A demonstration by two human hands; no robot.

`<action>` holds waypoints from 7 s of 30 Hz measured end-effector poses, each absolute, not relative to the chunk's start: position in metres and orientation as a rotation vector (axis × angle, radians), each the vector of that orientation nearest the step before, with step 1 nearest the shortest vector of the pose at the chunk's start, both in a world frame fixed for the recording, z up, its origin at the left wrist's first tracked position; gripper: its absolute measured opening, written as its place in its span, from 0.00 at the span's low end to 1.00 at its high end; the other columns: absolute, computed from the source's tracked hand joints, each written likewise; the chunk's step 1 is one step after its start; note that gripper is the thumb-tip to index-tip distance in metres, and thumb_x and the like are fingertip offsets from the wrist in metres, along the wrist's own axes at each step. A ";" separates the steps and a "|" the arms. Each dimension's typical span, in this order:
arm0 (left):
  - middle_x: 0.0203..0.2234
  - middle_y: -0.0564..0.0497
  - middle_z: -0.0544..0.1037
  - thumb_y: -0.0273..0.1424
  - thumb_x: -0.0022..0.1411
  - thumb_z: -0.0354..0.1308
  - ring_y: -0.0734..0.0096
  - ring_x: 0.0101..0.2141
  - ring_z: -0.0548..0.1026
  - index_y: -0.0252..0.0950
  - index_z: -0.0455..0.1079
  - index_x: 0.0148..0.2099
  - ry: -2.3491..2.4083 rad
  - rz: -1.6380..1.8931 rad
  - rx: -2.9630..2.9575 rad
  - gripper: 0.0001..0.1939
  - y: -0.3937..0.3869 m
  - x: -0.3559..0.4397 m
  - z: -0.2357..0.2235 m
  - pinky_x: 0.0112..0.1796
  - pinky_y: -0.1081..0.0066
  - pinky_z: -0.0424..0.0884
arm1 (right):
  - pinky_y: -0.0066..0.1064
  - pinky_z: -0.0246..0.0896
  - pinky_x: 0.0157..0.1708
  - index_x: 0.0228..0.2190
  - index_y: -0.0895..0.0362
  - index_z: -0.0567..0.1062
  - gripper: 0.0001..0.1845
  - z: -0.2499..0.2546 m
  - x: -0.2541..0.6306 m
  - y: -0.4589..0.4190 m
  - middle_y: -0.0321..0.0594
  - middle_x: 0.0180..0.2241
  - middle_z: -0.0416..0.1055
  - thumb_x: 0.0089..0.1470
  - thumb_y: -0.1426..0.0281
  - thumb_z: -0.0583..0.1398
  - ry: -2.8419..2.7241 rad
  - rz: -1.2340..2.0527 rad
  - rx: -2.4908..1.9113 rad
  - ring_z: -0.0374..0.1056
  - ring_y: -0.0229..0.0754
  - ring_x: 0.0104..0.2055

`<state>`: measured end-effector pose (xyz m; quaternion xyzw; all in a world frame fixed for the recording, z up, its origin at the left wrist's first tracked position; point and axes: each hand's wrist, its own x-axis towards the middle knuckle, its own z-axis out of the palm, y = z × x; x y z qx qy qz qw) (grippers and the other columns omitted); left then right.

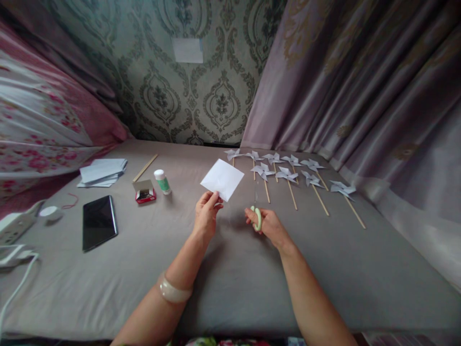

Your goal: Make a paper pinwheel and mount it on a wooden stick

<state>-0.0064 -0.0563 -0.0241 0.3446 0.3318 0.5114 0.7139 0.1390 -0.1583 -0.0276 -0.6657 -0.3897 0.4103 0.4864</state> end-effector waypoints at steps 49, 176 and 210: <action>0.21 0.53 0.71 0.45 0.41 0.71 0.79 0.23 0.68 0.33 0.70 0.26 0.691 0.791 0.844 0.21 -0.075 0.007 -0.030 0.26 0.77 0.64 | 0.25 0.45 0.15 0.17 0.54 0.61 0.21 -0.033 0.152 -0.148 0.26 0.13 0.56 0.36 0.58 0.67 -0.498 0.572 -1.257 0.49 0.29 0.15; 0.21 0.51 0.76 0.37 0.43 0.70 0.74 0.24 0.73 0.32 0.72 0.28 0.710 0.997 0.832 0.15 -0.081 0.006 -0.026 0.29 0.73 0.68 | 0.27 0.46 0.19 0.13 0.58 0.67 0.24 -0.024 0.112 -0.159 0.33 0.13 0.61 0.43 0.51 0.61 -1.060 0.920 -1.723 0.53 0.33 0.18; 0.22 0.54 0.73 0.36 0.43 0.69 0.78 0.23 0.70 0.33 0.71 0.27 0.674 1.004 0.813 0.14 -0.081 0.007 -0.025 0.29 0.74 0.67 | 0.27 0.47 0.20 0.15 0.58 0.67 0.21 -0.029 0.113 -0.158 0.31 0.14 0.61 0.44 0.54 0.61 -1.084 0.960 -1.730 0.53 0.33 0.18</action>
